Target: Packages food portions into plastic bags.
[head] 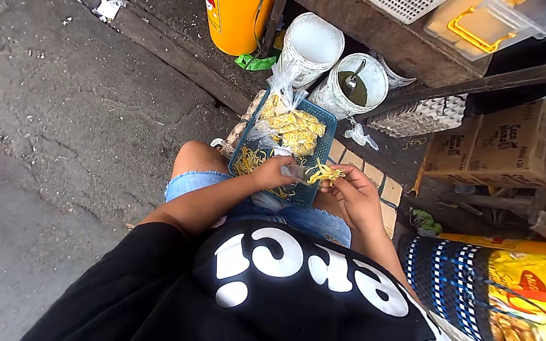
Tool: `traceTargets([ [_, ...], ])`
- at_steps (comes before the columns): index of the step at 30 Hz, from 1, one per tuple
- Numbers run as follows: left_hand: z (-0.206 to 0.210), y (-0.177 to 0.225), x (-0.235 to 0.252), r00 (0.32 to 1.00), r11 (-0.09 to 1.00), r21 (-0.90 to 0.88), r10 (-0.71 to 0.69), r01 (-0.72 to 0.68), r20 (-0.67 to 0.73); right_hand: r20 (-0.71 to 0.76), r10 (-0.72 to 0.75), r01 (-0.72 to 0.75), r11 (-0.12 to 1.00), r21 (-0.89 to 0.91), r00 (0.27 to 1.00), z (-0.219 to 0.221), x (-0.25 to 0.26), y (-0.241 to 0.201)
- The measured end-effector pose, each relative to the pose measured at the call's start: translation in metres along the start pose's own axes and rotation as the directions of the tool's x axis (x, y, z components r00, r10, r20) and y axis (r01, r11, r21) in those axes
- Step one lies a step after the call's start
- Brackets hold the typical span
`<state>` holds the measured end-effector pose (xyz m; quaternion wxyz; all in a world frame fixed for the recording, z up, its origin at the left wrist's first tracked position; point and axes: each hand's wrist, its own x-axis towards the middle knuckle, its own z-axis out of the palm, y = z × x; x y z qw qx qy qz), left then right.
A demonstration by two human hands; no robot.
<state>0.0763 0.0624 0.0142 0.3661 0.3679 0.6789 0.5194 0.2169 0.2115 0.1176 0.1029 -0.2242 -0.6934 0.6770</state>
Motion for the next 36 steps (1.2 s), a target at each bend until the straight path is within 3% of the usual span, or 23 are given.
traceTargets([
  [5, 0.002, -0.001, 0.000, 1.000, 1.000, 0.010, 0.012, -0.012, -0.006, 0.003, -0.032, 0.032, 0.999, -0.026, 0.999, 0.008, 0.001, 0.000],
  [12, -0.001, -0.002, 0.000, 0.999, 0.997, -0.063, -0.035, 0.032, -0.038, 0.079, -0.218, 0.231, 0.920, -0.317, 0.973, 0.006, -0.007, 0.010],
  [23, -0.001, -0.002, -0.003, 0.998, 0.999, -0.043, 0.009, -0.012, -0.057, 0.145, -0.159, 0.215, 0.701, -0.680, 0.977, 0.016, 0.000, -0.008],
  [26, -0.002, -0.003, -0.003, 0.998, 0.998, -0.070, 0.005, -0.009, -0.060, 0.172, -0.139, 0.218, 0.722, -0.657, 0.975, 0.020, 0.002, -0.012],
  [32, -0.004, 0.000, -0.006, 0.996, 0.997, -0.052, 0.052, -0.056, -0.074, 0.189, -0.200, 0.264, 0.864, -0.429, 0.961, 0.019, -0.002, -0.010],
  [36, -0.004, 0.006, -0.006, 0.997, 0.996, -0.086, 0.024, -0.030, -0.078, 0.157, -0.278, 0.319, 0.847, -0.425, 0.947, 0.015, -0.004, 0.002],
])
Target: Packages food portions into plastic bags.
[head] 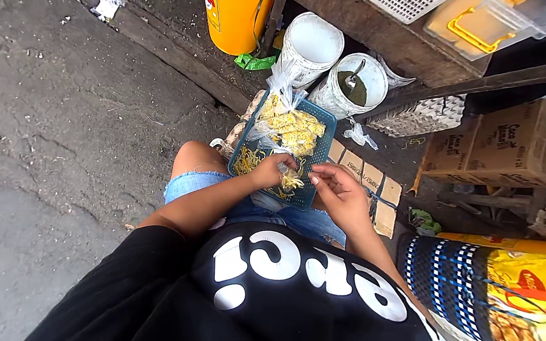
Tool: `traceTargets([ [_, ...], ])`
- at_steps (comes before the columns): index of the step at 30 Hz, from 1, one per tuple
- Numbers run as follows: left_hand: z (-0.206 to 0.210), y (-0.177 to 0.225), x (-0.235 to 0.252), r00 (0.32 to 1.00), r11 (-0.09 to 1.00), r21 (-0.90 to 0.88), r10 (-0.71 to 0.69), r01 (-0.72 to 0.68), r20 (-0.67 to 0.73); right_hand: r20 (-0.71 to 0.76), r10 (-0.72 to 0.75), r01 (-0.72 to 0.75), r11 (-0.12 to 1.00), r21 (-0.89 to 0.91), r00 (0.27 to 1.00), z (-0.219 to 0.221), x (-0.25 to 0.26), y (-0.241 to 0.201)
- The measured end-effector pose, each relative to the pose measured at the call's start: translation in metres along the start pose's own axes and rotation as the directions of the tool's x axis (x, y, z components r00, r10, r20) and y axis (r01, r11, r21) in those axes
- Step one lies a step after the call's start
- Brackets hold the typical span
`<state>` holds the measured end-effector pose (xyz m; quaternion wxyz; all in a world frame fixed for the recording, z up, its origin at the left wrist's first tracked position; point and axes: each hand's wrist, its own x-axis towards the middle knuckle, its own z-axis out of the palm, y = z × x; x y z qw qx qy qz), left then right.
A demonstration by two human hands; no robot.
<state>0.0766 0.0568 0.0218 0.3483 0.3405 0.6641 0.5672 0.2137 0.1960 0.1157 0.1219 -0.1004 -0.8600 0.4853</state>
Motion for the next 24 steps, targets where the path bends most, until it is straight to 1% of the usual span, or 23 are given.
traceTargets([
  [2, 0.001, 0.003, 0.001, 1.000, 1.000, -0.022, -0.008, 0.008, 0.000, 0.007, 0.028, -0.028, 0.995, -0.093, 1.000, 0.001, -0.003, 0.004],
  [5, 0.002, 0.006, 0.003, 1.000, 0.997, -0.065, -0.027, 0.028, 0.015, 0.109, 0.185, -0.160, 0.965, -0.209, 0.977, 0.003, -0.003, 0.002],
  [6, 0.002, 0.008, 0.004, 0.999, 0.996, -0.077, -0.042, 0.044, 0.022, 0.130, 0.222, -0.188, 0.955, -0.231, 0.966, 0.004, -0.001, 0.002],
  [7, 0.002, 0.009, 0.004, 0.998, 0.995, -0.082, -0.052, 0.054, 0.026, 0.118, 0.219, -0.186, 0.952, -0.241, 0.968, 0.005, 0.000, 0.002],
  [9, 0.002, 0.012, 0.004, 0.999, 0.995, -0.088, -0.043, 0.045, 0.018, 0.038, 0.101, -0.090, 0.969, -0.229, 0.994, 0.005, 0.003, 0.006],
  [10, 0.002, 0.014, 0.004, 0.999, 0.996, -0.083, -0.031, 0.032, 0.014, 0.005, 0.035, -0.033, 0.977, -0.212, 0.999, 0.003, 0.006, 0.006],
  [12, 0.002, 0.017, 0.002, 1.000, 0.997, -0.074, -0.016, 0.017, 0.009, -0.026, -0.052, 0.048, 0.989, -0.139, 0.998, -0.002, 0.010, 0.006],
  [15, 0.001, 0.019, 0.004, 1.000, 0.997, -0.076, -0.005, 0.006, 0.013, -0.069, -0.150, 0.153, 0.987, 0.040, 0.986, -0.001, 0.014, 0.003],
  [16, 0.000, 0.020, 0.004, 1.000, 0.998, -0.068, -0.004, 0.006, 0.018, -0.080, -0.159, 0.164, 0.984, 0.069, 0.984, 0.001, 0.015, 0.003],
  [17, 0.000, 0.020, 0.004, 1.000, 0.998, -0.059, -0.005, 0.006, 0.023, -0.080, -0.147, 0.152, 0.986, 0.062, 0.986, 0.003, 0.015, 0.004],
  [18, -0.001, 0.021, 0.004, 1.000, 0.999, -0.053, -0.005, 0.006, 0.023, -0.061, -0.115, 0.116, 0.993, 0.007, 0.991, 0.004, 0.015, 0.006],
  [19, -0.002, 0.022, 0.005, 1.000, 0.999, -0.052, 0.003, -0.002, 0.015, -0.009, -0.053, 0.052, 0.995, -0.085, 0.999, 0.003, 0.015, 0.007],
  [21, -0.002, 0.022, 0.006, 1.000, 0.999, -0.049, 0.005, -0.005, 0.007, 0.124, 0.110, -0.074, 0.961, -0.267, 0.986, 0.003, 0.019, 0.009],
  [22, -0.002, 0.021, 0.006, 1.000, 0.999, -0.035, -0.001, 0.001, 0.016, 0.144, 0.129, -0.077, 0.944, -0.320, 0.981, 0.006, 0.020, 0.013],
  [23, -0.002, 0.019, 0.007, 1.000, 1.000, -0.013, -0.007, 0.007, 0.024, 0.118, 0.083, -0.037, 0.936, -0.349, 0.990, 0.009, 0.019, 0.017],
  [24, -0.002, 0.018, 0.007, 0.999, 1.000, 0.014, -0.014, 0.014, 0.030, 0.063, 0.001, 0.021, 0.934, -0.358, 0.998, 0.012, 0.019, 0.020],
])
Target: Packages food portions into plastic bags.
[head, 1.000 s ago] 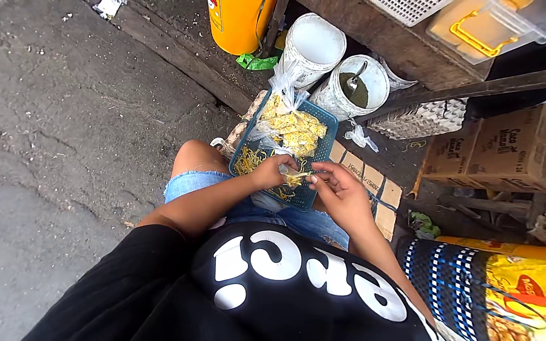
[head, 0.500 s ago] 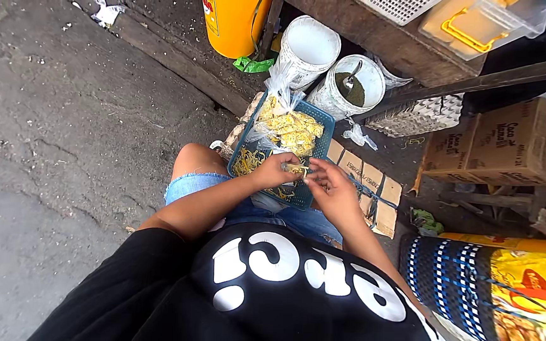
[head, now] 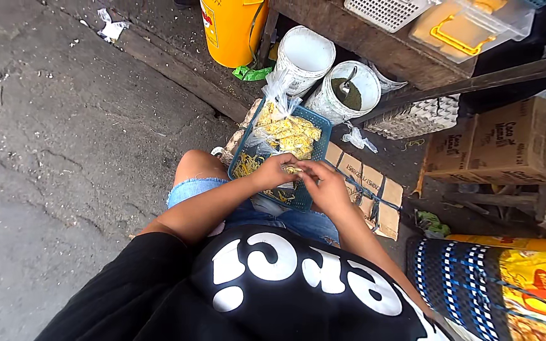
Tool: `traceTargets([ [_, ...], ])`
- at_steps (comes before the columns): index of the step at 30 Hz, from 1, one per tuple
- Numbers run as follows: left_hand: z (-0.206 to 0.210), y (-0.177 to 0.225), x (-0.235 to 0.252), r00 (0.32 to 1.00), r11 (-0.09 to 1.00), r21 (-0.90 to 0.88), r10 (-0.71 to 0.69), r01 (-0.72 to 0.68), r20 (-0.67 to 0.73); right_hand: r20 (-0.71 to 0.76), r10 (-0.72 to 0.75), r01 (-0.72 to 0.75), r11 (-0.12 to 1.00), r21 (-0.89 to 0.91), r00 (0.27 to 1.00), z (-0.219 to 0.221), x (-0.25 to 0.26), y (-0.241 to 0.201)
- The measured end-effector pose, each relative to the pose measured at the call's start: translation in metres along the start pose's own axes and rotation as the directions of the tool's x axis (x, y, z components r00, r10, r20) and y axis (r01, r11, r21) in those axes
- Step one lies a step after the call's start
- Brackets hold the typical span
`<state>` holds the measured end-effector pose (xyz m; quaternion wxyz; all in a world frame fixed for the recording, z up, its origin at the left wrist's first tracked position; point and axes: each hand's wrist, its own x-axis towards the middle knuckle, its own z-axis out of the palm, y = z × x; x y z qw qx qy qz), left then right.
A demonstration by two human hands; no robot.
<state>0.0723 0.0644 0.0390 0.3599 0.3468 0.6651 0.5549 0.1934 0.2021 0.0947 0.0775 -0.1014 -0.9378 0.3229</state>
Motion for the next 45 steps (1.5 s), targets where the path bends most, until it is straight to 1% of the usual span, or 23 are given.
traceTargets([
  [2, 0.000, -0.003, 0.000, 1.000, 0.999, 0.036, -0.026, 0.026, 0.008, -0.109, -0.077, 0.081, 0.996, 0.027, 0.991, -0.004, 0.002, -0.004],
  [7, 0.000, -0.009, 0.001, 0.999, 0.997, 0.059, -0.045, 0.047, -0.026, -0.012, -0.070, 0.071, 0.983, 0.167, 0.997, -0.021, 0.006, -0.017],
  [10, -0.003, -0.006, 0.003, 0.998, 0.998, 0.046, -0.052, 0.053, -0.023, -0.085, -0.071, 0.088, 0.971, 0.222, 0.994, -0.016, 0.004, -0.013],
  [12, -0.006, -0.005, 0.003, 0.999, 0.998, 0.047, -0.037, 0.039, -0.035, -0.062, -0.107, 0.115, 0.984, 0.138, 0.992, -0.015, 0.003, -0.010],
  [15, -0.015, -0.002, 0.005, 1.000, 0.995, 0.100, -0.024, 0.022, 0.015, 0.138, -0.114, 0.130, 0.985, -0.115, 0.984, -0.010, 0.013, -0.005],
  [16, -0.019, -0.001, 0.006, 0.998, 0.995, 0.098, -0.025, 0.019, 0.057, 0.161, -0.099, 0.123, 0.981, -0.152, 0.982, -0.006, 0.018, -0.002],
  [18, -0.028, 0.002, 0.006, 0.993, 1.000, 0.011, -0.024, 0.022, 0.118, 0.106, -0.125, 0.141, 0.975, -0.170, 0.987, -0.005, 0.022, -0.002],
  [20, -0.042, 0.006, 0.002, 0.993, 0.984, -0.179, 0.005, 0.017, 0.119, -0.053, -0.232, 0.221, 0.962, -0.158, 0.971, -0.011, 0.022, -0.011],
  [22, -0.051, 0.004, -0.002, 0.997, 0.948, -0.312, 0.077, -0.066, 0.022, -0.207, -0.302, 0.268, 0.947, -0.175, 0.931, -0.016, 0.023, -0.018],
  [23, -0.054, 0.004, -0.003, 0.995, 0.928, -0.358, 0.094, -0.100, -0.034, -0.233, -0.307, 0.269, 0.946, -0.183, 0.923, -0.017, 0.026, -0.017],
  [24, -0.056, 0.003, -0.003, 0.992, 0.915, -0.386, 0.098, -0.119, -0.075, -0.209, -0.287, 0.249, 0.950, -0.188, 0.935, -0.018, 0.029, -0.015],
  [25, -0.057, 0.002, -0.002, 0.990, 0.911, -0.392, 0.098, -0.129, -0.098, -0.172, -0.264, 0.234, 0.956, -0.179, 0.949, -0.020, 0.030, -0.013],
  [27, -0.057, 0.001, -0.004, 0.988, 0.930, -0.339, 0.114, -0.142, -0.100, -0.190, -0.301, 0.268, 0.946, -0.181, 0.934, -0.024, 0.031, -0.016],
  [29, -0.050, 0.003, -0.009, 0.994, 0.968, -0.231, 0.097, -0.104, -0.041, -0.213, -0.326, 0.294, 0.941, -0.170, 0.921, -0.034, 0.029, -0.025],
  [32, -0.032, 0.002, -0.006, 1.000, 0.999, 0.033, -0.013, 0.013, 0.005, -0.135, -0.276, 0.266, 0.960, -0.091, 0.952, -0.054, 0.034, -0.038],
  [34, -0.023, 0.005, -0.001, 0.993, 0.977, 0.185, -0.116, 0.110, 0.023, -0.158, -0.263, 0.265, 0.964, -0.011, 0.952, -0.070, 0.036, -0.045],
  [35, -0.020, 0.007, 0.000, 0.988, 0.967, 0.208, -0.155, 0.146, 0.026, -0.177, -0.252, 0.262, 0.965, 0.032, 0.951, -0.079, 0.037, -0.047],
  [38, -0.019, 0.012, 0.000, 0.976, 0.969, 0.126, -0.216, 0.214, 0.004, -0.304, -0.157, 0.229, 0.949, 0.217, 0.940, -0.097, 0.040, -0.044],
  [40, -0.022, 0.021, -0.003, 0.964, 0.967, 0.002, -0.256, 0.256, 0.074, -0.308, -0.053, 0.175, 0.906, 0.385, 0.950, -0.089, 0.040, -0.030],
  [41, -0.024, 0.026, -0.005, 0.956, 0.962, -0.036, -0.263, 0.270, 0.127, -0.240, 0.010, 0.107, 0.878, 0.467, 0.971, -0.077, 0.037, -0.024],
  [43, -0.026, 0.034, -0.008, 0.938, 0.962, -0.051, -0.248, 0.267, 0.240, 0.016, 0.129, -0.111, 0.775, 0.622, 0.991, -0.047, 0.031, -0.014],
  [44, -0.025, 0.037, -0.010, 0.928, 0.964, -0.047, -0.240, 0.263, 0.285, 0.120, 0.180, -0.214, 0.719, 0.661, 0.976, -0.034, 0.029, -0.013],
  [45, -0.024, 0.040, -0.012, 0.920, 0.964, -0.049, -0.234, 0.262, 0.314, 0.169, 0.256, -0.300, 0.666, 0.683, 0.952, -0.026, 0.030, -0.015],
])
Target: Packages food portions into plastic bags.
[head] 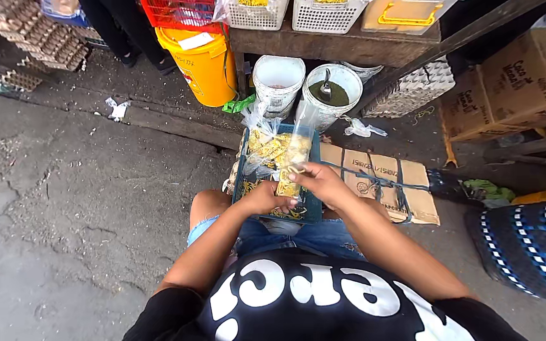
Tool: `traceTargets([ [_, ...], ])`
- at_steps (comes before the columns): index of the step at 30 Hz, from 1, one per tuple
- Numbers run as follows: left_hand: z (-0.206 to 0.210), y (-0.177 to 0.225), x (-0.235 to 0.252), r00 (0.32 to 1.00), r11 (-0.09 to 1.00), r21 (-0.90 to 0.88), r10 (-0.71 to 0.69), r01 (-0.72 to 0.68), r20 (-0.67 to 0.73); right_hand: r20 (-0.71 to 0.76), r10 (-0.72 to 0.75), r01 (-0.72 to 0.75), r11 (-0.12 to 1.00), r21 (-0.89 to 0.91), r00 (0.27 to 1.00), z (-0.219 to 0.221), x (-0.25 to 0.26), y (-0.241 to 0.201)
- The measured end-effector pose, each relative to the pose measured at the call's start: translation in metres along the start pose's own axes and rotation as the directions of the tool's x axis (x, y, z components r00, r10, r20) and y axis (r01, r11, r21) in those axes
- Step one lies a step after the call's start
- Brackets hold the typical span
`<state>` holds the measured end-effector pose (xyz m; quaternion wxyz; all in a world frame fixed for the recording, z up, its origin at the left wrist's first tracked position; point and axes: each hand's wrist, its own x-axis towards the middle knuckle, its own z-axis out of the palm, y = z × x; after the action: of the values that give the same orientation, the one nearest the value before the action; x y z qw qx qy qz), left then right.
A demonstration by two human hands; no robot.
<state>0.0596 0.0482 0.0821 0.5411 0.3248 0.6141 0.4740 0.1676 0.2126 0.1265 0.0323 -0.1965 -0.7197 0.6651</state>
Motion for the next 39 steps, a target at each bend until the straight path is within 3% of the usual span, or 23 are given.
traceTargets([
  [2, 0.003, 0.001, -0.004, 1.000, 0.999, -0.051, 0.017, -0.018, -0.006, -0.111, 0.113, -0.094, 0.982, 0.165, 0.987, 0.004, 0.004, -0.002],
  [6, 0.009, -0.001, -0.007, 0.981, 0.958, -0.254, 0.093, -0.135, -0.173, -0.295, 0.198, -0.028, 0.869, 0.493, 0.935, -0.007, 0.005, -0.012],
  [8, 0.011, 0.000, -0.006, 0.970, 0.935, -0.305, 0.120, -0.183, -0.213, -0.344, 0.163, 0.047, 0.848, 0.529, 0.925, -0.008, 0.000, -0.011],
  [11, 0.015, 0.009, -0.007, 0.965, 0.950, -0.248, 0.130, -0.187, -0.230, -0.371, 0.087, 0.135, 0.835, 0.534, 0.924, -0.004, -0.007, -0.007],
  [16, 0.020, 0.015, -0.005, 0.920, 0.891, -0.363, 0.134, -0.275, -0.368, -0.408, 0.150, 0.138, 0.792, 0.595, 0.900, 0.003, -0.012, -0.009],
  [19, 0.024, 0.019, -0.006, 0.908, 0.908, -0.303, 0.160, -0.289, -0.387, -0.396, 0.019, 0.186, 0.862, 0.471, 0.918, 0.001, -0.020, 0.002],
  [23, 0.030, 0.029, -0.018, 0.930, 0.961, -0.166, 0.156, -0.221, -0.333, -0.215, -0.220, 0.283, 0.901, 0.329, 0.951, 0.000, -0.026, 0.024],
  [26, 0.036, 0.027, -0.017, 0.930, 0.973, -0.015, 0.216, -0.231, -0.298, -0.161, -0.208, 0.250, 0.916, 0.315, 0.965, 0.000, -0.028, 0.030],
  [29, 0.043, 0.020, -0.008, 0.923, 0.966, 0.007, 0.250, -0.259, -0.292, -0.230, -0.204, 0.272, 0.906, 0.323, 0.952, -0.005, -0.025, 0.032],
  [34, 0.035, 0.025, -0.007, 0.952, 0.978, 0.138, 0.186, -0.156, -0.243, -0.328, -0.318, 0.370, 0.923, 0.107, 0.889, 0.002, -0.032, 0.018],
  [37, 0.039, 0.028, -0.008, 0.966, 0.989, 0.128, 0.107, -0.078, -0.236, -0.377, -0.320, 0.354, 0.935, 0.020, 0.869, 0.022, -0.042, -0.002],
  [39, 0.041, 0.032, -0.013, 0.978, 0.994, 0.052, 0.100, -0.092, -0.181, -0.327, -0.334, 0.376, 0.924, 0.072, 0.884, 0.010, -0.034, 0.015],
])
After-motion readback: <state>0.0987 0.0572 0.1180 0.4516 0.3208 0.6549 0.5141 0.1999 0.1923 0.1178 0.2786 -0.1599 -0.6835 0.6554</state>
